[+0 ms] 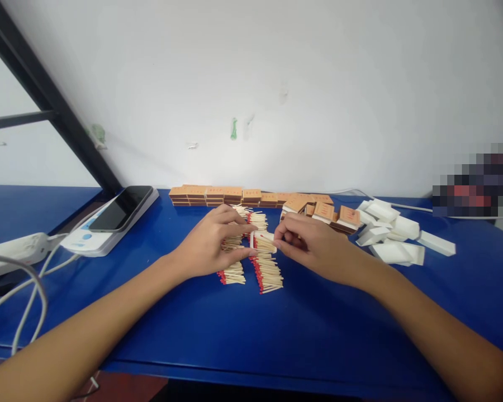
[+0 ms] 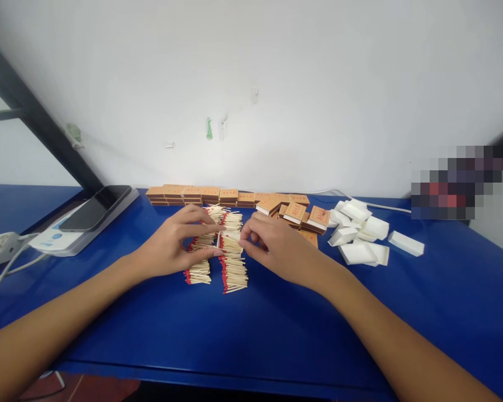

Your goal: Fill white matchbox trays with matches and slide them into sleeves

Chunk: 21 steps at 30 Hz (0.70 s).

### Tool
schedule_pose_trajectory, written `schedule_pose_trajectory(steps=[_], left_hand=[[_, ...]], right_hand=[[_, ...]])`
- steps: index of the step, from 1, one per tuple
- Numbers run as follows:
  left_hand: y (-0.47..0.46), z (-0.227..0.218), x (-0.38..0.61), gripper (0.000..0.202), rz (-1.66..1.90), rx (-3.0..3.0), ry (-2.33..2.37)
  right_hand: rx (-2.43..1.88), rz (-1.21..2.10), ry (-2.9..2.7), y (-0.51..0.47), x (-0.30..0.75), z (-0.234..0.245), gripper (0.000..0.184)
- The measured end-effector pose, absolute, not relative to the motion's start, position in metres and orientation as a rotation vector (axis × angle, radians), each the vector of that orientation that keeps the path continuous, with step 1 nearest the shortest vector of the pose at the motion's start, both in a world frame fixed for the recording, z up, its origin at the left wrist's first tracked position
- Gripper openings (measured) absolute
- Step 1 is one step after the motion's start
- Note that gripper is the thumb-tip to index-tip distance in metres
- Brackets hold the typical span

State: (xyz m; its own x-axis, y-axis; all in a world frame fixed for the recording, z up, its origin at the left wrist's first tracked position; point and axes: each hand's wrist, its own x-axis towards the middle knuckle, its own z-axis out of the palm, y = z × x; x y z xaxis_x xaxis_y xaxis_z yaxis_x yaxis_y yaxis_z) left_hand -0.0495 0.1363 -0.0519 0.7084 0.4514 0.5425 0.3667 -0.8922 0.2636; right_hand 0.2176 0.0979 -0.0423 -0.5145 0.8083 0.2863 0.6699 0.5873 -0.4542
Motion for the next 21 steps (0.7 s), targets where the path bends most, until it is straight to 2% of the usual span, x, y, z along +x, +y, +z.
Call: schedule_pose_trajectory(steps=[13, 21], left_hand=[[0.137, -0.055, -0.048, 0.040, 1.023, 2.784, 0.727], [0.145, -0.054, -0.054, 0.040, 1.063, 2.820, 0.849]], right_hand=[[-1.180, 0.341, -2.303, 0.095, 0.212, -0.046, 0.017], [-1.254, 0.643, -2.479, 0.098, 0.218, -0.052, 0.013]])
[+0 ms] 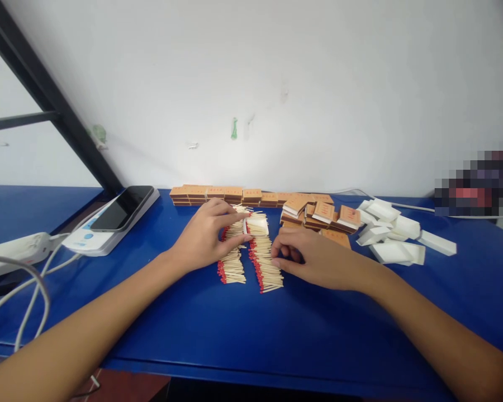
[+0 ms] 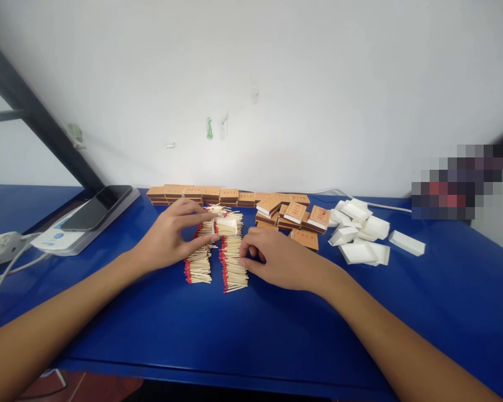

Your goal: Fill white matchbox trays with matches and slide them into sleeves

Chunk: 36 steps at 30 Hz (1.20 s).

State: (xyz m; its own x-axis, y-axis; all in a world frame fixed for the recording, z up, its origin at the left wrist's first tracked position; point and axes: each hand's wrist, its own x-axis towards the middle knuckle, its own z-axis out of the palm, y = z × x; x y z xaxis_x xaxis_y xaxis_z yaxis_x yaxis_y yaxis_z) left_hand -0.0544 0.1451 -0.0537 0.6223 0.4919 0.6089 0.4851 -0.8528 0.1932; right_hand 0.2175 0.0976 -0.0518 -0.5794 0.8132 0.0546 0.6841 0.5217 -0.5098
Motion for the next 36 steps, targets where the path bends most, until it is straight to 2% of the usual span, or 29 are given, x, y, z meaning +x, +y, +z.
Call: schedule_pose_trajectory(steps=[9, 36], left_hand=[[0.1449, -0.0552, -0.0540, 0.041, 1.056, 2.840, 0.843], [0.1483, -0.0579, -0.0565, 0.041, 1.014, 2.872, 0.862]], right_hand=[[-1.265, 0.709, -2.482, 0.0988, 0.2166, -0.0570, 0.016], [-1.286, 0.625, -2.490, 0.0973, 0.2106, -0.0547, 0.016]])
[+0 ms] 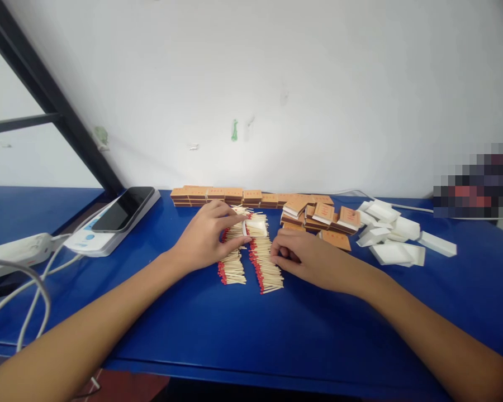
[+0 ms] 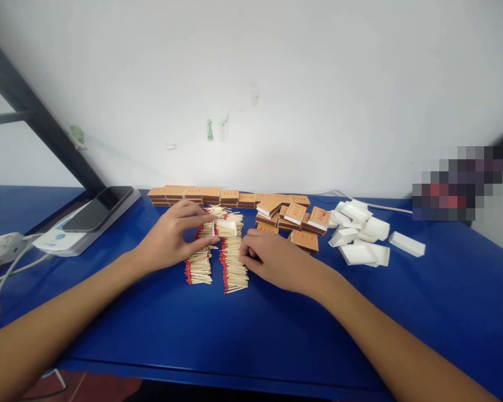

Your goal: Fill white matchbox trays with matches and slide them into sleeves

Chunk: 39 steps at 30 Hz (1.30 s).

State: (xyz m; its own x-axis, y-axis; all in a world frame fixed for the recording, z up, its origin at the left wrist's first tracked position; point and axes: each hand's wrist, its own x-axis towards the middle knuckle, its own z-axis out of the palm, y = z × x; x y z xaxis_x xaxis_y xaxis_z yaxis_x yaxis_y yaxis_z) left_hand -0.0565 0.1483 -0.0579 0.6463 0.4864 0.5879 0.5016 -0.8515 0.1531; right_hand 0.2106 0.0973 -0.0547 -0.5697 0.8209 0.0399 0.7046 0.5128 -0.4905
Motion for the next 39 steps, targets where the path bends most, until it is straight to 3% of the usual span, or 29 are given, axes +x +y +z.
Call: schedule_pose_trajectory(steps=[27, 39], left_hand=[[0.148, -0.058, -0.056, 0.042, -0.944, -2.837, -0.861], [0.144, -0.059, -0.055, 0.041, -0.925, -2.883, -0.850]], right_hand=[[-1.364, 0.614, -2.583, 0.094, 0.212, -0.054, 0.015], [-1.281, 0.284, -2.472, 0.101, 0.220, -0.056, 0.012]])
